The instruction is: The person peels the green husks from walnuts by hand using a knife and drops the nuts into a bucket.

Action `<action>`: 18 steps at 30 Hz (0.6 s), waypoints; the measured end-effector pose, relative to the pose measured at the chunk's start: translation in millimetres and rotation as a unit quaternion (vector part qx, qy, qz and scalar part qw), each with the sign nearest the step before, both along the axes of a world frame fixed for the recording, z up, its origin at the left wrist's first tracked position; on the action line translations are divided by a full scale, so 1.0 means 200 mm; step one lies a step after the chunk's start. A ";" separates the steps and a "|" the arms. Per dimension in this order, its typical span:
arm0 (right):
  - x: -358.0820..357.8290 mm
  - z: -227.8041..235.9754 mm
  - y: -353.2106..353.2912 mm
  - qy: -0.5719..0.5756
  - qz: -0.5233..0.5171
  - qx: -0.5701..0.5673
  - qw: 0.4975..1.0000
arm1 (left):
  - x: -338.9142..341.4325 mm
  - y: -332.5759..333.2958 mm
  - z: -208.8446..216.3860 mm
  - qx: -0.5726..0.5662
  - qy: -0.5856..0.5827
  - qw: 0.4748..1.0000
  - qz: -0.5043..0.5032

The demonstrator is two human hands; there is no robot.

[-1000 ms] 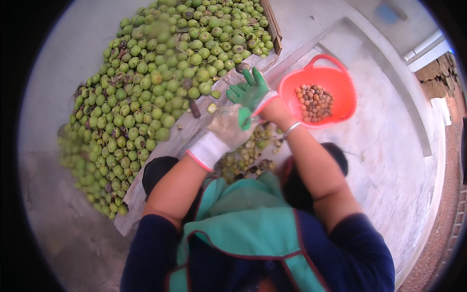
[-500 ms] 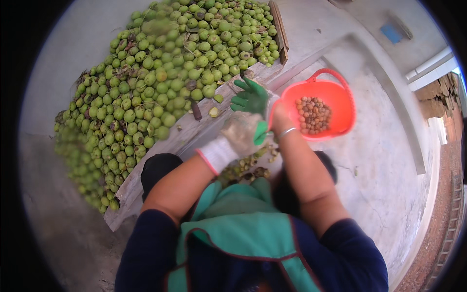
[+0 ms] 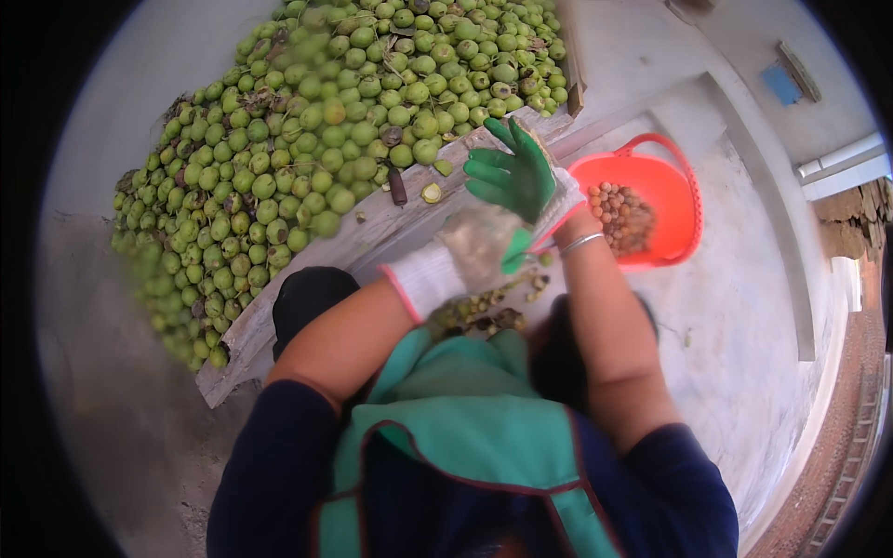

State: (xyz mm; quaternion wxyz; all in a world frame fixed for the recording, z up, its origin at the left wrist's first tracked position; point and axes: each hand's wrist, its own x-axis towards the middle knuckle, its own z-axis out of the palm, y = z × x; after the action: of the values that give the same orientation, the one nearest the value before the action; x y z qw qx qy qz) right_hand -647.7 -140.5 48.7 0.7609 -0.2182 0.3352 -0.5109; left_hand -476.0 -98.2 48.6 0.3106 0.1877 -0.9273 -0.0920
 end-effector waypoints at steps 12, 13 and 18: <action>0.15 0.01 -0.07 0.315 -0.183 -0.222 0.905 | 0.05 0.10 0.09 0.150 0.066 0.984 -0.070; 0.20 0.02 -0.07 0.300 -0.169 -0.190 0.919 | 0.08 0.10 0.06 0.113 0.079 0.989 -0.059; 0.50 0.12 -0.01 -0.030 0.009 -0.080 0.996 | 0.25 0.15 0.03 0.265 -0.133 0.955 -0.012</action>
State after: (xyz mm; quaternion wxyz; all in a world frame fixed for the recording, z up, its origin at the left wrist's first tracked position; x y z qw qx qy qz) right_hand -547.6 -142.6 73.3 0.7552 -0.2657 0.2686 -0.5357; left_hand -426.4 -68.7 54.9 0.1226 0.2630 -0.9045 -0.3124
